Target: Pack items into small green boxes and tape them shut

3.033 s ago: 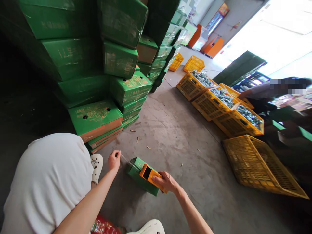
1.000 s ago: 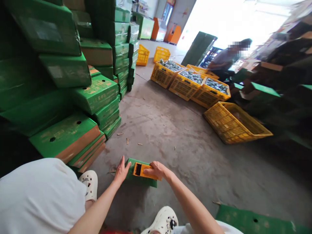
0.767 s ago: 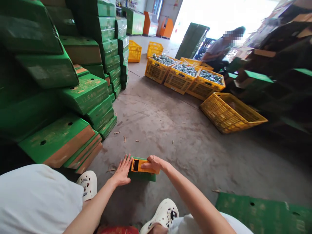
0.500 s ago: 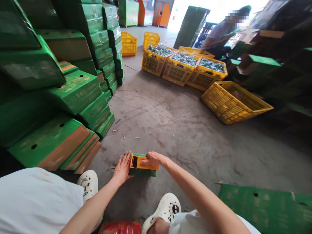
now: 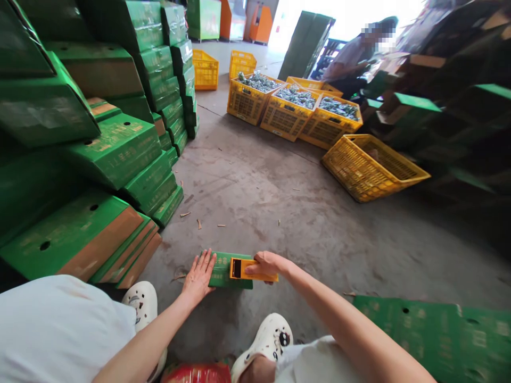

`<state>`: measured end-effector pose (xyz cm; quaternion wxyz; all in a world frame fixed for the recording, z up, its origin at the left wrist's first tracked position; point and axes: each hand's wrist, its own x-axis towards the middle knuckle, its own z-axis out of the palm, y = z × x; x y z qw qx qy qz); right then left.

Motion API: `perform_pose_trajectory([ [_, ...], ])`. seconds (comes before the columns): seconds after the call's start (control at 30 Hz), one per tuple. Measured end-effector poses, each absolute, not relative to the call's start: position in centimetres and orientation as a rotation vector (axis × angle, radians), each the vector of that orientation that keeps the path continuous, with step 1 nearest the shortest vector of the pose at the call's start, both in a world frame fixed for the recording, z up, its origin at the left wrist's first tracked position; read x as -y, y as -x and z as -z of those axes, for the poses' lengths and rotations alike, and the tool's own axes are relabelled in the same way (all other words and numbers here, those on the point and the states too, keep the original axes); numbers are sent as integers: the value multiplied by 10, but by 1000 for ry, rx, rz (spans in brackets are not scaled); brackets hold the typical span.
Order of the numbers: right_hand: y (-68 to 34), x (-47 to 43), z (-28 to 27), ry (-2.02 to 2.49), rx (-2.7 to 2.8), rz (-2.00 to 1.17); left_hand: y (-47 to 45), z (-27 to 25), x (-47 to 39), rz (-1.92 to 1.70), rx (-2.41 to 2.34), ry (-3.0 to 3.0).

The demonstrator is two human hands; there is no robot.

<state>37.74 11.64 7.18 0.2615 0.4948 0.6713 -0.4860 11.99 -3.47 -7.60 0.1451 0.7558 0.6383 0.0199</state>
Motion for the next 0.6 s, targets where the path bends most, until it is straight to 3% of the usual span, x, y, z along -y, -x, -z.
perform_pose_trajectory([
  [0.6, -376, -124, -83, -1271, -1870, 1105, -182, 79, 30, -168, -1829, -2487],
])
